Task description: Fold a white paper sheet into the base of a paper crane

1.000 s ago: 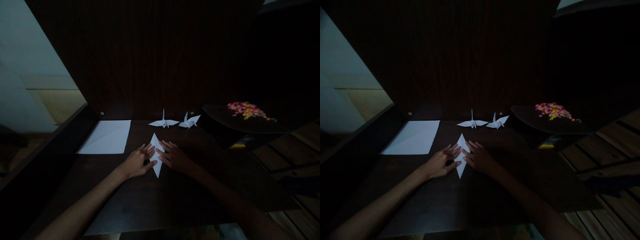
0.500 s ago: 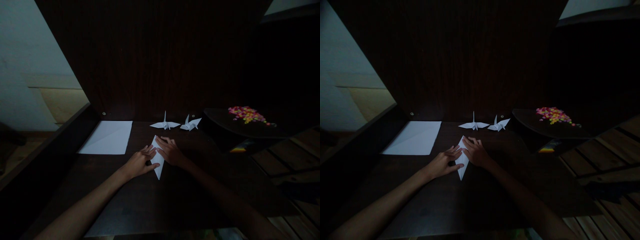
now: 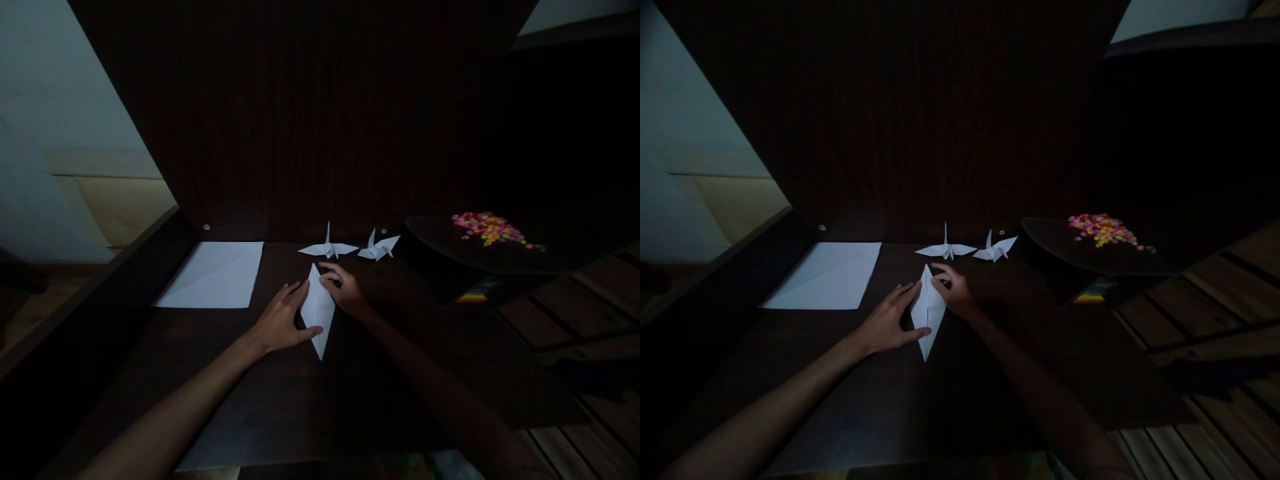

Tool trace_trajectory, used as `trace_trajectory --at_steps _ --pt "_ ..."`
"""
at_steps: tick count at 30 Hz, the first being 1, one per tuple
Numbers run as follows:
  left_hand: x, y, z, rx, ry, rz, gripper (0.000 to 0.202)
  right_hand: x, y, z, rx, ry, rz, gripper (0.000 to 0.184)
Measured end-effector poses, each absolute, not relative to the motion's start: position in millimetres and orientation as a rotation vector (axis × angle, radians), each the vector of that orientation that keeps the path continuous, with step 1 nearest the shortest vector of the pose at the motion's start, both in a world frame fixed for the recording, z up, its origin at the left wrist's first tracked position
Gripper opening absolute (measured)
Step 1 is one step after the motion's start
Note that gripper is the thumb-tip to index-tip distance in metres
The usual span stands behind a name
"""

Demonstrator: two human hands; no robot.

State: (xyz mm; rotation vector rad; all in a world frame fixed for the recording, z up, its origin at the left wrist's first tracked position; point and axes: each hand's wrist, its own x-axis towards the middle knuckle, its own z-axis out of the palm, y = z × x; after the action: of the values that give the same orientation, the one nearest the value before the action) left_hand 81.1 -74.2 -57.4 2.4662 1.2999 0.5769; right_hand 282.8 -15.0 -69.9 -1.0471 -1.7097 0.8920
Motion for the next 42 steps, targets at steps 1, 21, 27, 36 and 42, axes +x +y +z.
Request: trace_trajectory --at_steps 1,21,27,36,42 --pt "81.4 -74.7 -57.1 2.431 1.313 0.585 0.101 282.7 -14.2 -69.6 -1.035 -1.638 0.932 0.039" --pt "81.6 -72.5 -52.6 2.07 1.105 1.039 0.023 266.5 -54.1 -30.9 -0.818 -1.828 0.699 0.016" --pt "85.0 -76.7 -45.2 2.048 1.07 1.003 0.026 270.4 -58.0 -23.9 -0.858 -1.833 0.824 0.017" --pt "89.1 -83.5 -33.4 1.805 0.975 1.159 0.035 263.5 -70.4 -22.9 -0.863 -1.529 1.138 0.024" --pt "91.4 -87.3 -29.8 1.726 1.005 1.233 0.03 265.3 -69.3 -22.3 -0.887 -1.438 1.358 0.028"
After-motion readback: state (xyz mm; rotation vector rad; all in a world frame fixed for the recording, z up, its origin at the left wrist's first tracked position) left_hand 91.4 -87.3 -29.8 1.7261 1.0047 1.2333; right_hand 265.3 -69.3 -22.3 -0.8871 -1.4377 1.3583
